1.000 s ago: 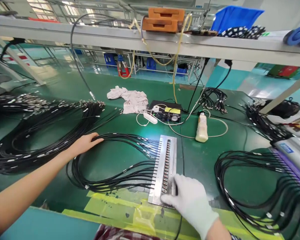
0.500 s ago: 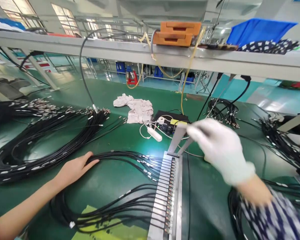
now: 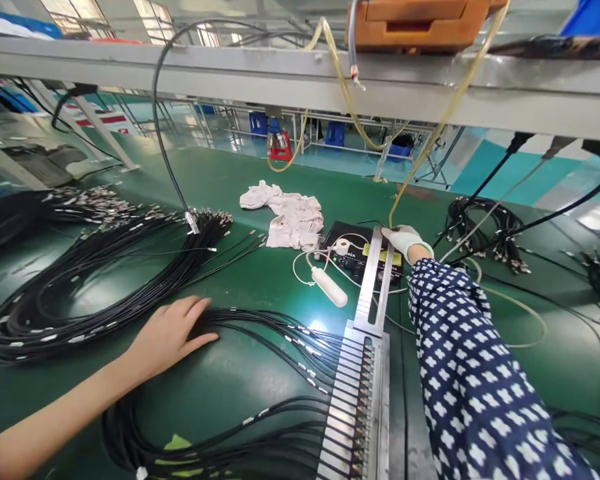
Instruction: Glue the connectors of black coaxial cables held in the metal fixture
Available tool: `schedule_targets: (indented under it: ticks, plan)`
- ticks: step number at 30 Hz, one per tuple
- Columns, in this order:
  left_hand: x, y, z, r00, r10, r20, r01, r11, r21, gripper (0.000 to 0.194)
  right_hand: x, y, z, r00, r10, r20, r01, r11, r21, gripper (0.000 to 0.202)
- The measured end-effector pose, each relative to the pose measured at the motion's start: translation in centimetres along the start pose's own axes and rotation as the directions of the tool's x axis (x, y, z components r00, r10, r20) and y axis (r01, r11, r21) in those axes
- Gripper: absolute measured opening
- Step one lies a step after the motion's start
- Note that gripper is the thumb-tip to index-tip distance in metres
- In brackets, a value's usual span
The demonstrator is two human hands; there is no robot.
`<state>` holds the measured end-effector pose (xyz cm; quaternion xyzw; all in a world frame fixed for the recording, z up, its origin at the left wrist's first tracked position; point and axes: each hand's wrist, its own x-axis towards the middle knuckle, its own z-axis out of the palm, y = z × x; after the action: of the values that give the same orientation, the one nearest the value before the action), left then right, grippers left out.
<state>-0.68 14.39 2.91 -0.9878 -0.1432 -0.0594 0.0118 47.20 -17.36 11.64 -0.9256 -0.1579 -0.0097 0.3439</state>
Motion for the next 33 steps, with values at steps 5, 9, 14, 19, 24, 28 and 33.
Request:
schedule_targets:
  ticks: [5,9,14,19,24,28,33]
  plan:
    - [4.3,7.7,-0.9,0.906,0.398,0.148,-0.336,0.885,-0.323,0.077,-3.0,-0.6,-0.7,0.999,0.043,-0.034,-0.045,0.997,-0.059,0.061]
    - [7.2,10.8,-1.3,0.839,0.47,0.274,-0.357,0.856,-0.375,0.046,-9.8,0.3,-1.2,0.993,-0.106,-0.051,0.105,0.994,-0.023,0.065]
    - [8.6,11.5,-2.8,0.78,0.522,0.345,-0.344,0.818,-0.46,0.013,-21.2,4.1,1.7,0.973,-0.23,0.008,0.229,0.973,0.035,0.053]
    - [9.4,11.9,-5.9,0.682,0.535,0.498,-0.226,0.802,-0.552,0.016,-27.4,7.3,5.0,0.964,-0.262,-0.051,0.264,0.964,0.023,0.053]
    - [12.0,13.1,-10.1,0.435,0.59,0.68,-0.113,0.785,-0.609,0.039,-27.2,8.5,6.1,0.942,-0.316,-0.118,0.323,0.945,0.046,0.049]
    - [12.5,13.8,-11.5,0.467,0.638,0.612,-0.112,0.729,-0.675,0.043,-26.9,9.3,6.4,0.929,-0.34,-0.149,0.351,0.935,0.058,0.048]
    - [9.4,12.8,-8.4,0.524,0.592,0.612,-0.152,0.772,-0.617,0.035,-27.0,9.5,6.6,0.927,-0.341,-0.158,0.353,0.934,0.058,0.047]
